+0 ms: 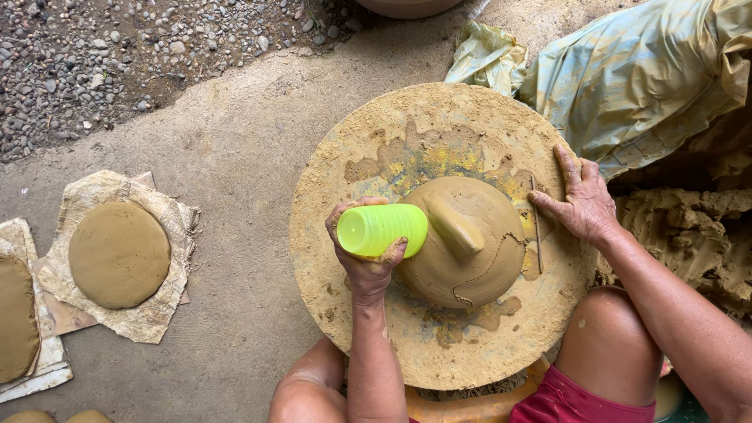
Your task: The person shapes and carves a clay piece on a pottery wheel. They use a wire-like tool to carve lines into the clay surface and a yellow plastic cup to apply water and smooth the clay, then clean and organize their tools in a container.
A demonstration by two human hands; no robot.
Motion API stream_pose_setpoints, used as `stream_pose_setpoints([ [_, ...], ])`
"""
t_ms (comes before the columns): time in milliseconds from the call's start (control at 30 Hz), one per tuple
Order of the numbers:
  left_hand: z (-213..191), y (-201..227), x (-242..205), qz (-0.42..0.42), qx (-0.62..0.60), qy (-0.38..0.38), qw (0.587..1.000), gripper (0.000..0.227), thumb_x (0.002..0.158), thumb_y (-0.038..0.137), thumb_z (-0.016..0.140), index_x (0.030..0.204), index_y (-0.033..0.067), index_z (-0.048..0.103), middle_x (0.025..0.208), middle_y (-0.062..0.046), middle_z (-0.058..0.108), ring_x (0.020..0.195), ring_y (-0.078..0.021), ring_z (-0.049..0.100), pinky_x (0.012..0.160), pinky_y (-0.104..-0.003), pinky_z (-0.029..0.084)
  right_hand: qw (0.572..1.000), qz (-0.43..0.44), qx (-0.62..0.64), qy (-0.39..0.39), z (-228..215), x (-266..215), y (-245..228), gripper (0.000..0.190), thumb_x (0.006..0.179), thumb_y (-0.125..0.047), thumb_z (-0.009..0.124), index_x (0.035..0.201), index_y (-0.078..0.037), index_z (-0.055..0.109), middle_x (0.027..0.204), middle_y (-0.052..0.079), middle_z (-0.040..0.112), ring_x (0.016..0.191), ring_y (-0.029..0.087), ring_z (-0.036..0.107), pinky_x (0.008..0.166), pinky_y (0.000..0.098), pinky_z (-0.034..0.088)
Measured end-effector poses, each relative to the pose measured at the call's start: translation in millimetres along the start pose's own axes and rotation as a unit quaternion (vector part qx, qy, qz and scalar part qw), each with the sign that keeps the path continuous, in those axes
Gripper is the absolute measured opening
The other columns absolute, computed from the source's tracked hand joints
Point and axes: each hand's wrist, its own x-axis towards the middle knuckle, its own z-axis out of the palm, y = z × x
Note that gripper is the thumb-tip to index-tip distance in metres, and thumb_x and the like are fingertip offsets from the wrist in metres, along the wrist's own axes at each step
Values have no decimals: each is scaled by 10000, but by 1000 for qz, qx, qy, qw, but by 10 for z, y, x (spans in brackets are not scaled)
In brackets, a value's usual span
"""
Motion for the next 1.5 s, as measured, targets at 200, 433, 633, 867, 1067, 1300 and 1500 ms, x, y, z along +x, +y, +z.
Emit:
stream_pose_setpoints([
  [200, -19, -79, 7, 15, -5, -2, 1000, 888, 746, 126, 894, 1438, 138, 338, 1297, -142, 624, 1225, -256, 625, 1135, -455, 524, 1000, 0, 4, 4, 8, -3, -2, 1093, 765, -739, 643, 1670, -361, 160, 1547, 169, 299, 1469, 353, 316, 1170, 496, 347],
  [433, 1, 14, 17, -26, -60, 6, 998, 865, 733, 106, 904, 1415, 124, 371, 1323, -142, 614, 1248, -252, 604, 1140, -448, 513, 1000, 13, 6, -4, -3, -10, -23, 1103, 759, -761, 631, 1670, -367, 150, 1545, 170, 296, 1478, 345, 308, 1168, 499, 348],
  [633, -21, 188, 107, -31, -71, -45, 996, 781, 780, 126, 920, 1388, 131, 429, 1343, -128, 595, 1279, -249, 597, 1143, -459, 523, 1000, 12, 11, -8, -20, -19, -8, 1112, 755, -768, 626, 1674, -367, 144, 1543, 184, 302, 1459, 359, 339, 1170, 503, 361],
  [867, -453, 379, 420, 23, -325, 93, 941, 676, 836, 291, 923, 1385, 149, 556, 1333, -121, 631, 1278, -277, 640, 1093, -503, 576, 1000, 10, 2, -16, 43, 15, 106, 1107, 770, -751, 627, 1685, -363, 139, 1502, 199, 333, 1451, 372, 358, 1156, 518, 371],
  [1067, -425, 622, 525, 9, -320, 100, 942, 700, 857, 382, 908, 1405, 117, 563, 1371, -120, 630, 1254, -261, 640, 1028, -473, 596, 997, 16, 59, -39, 11, -79, 161, 1115, 767, -662, 684, 1681, -337, 135, 1474, 263, 328, 1406, 413, 403, 1156, 515, 404],
  [1300, 180, 1058, 1011, -30, -111, -124, 986, 823, 924, 474, 817, 1472, 133, 306, 1264, -156, 576, 1128, -266, 694, 930, -416, 690, 998, -17, 35, 42, -1126, -461, -534, 724, 932, -395, 740, 1563, -292, 400, 1722, 220, 151, 1544, 432, 285, 1170, 565, 358],
  [1500, 1061, 1219, 812, 4, 41, -310, 950, 881, 994, 639, 645, 1595, 208, 167, 1387, -152, 507, 1243, -263, 628, 1070, -484, 577, 747, -399, 517, -126, -1757, -920, -1608, 975, 885, -392, 802, 1610, -294, 157, 1660, 184, 295, 1533, 298, 332, 1277, 519, 317],
])
